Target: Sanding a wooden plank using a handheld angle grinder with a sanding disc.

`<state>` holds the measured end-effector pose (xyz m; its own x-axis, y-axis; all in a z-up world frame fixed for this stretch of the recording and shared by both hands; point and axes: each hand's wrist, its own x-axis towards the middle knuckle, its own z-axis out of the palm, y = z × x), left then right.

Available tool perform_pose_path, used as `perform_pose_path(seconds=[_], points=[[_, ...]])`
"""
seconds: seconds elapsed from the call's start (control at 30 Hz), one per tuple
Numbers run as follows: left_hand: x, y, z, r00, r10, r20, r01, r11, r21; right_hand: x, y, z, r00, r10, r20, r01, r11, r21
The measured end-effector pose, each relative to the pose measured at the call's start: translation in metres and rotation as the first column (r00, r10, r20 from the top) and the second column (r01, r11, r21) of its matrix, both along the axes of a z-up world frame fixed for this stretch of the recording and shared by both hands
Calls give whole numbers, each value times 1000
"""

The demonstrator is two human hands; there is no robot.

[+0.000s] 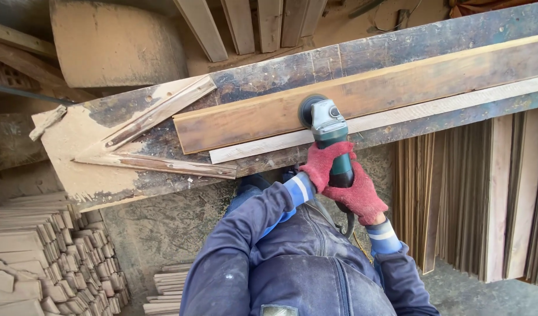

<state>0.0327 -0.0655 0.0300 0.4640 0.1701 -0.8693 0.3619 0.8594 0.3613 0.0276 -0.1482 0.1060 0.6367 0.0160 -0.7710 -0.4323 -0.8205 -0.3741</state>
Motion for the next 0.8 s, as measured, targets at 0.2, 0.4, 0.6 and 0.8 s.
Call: perform_pose_path(seconds=[0.2, 0.4, 0.6, 0.8], points=[[-33, 46, 7, 991, 128, -49, -128, 992, 13, -18, 40, 3, 992, 121, -39, -122, 992, -13], [-76, 91, 2, 981, 162, -110, -156, 986, 60, -43, 82, -6, 950, 303, -70, -305, 952, -26], [-111, 126, 2, 907, 357, -224, -346, 934, 86, -66, 122, -21, 877, 475, -78, -478, 877, -39], [-137, 163, 10, 754, 599, -270, -592, 797, 117, -85, 165, -22, 770, 632, -90, -636, 771, -23]])
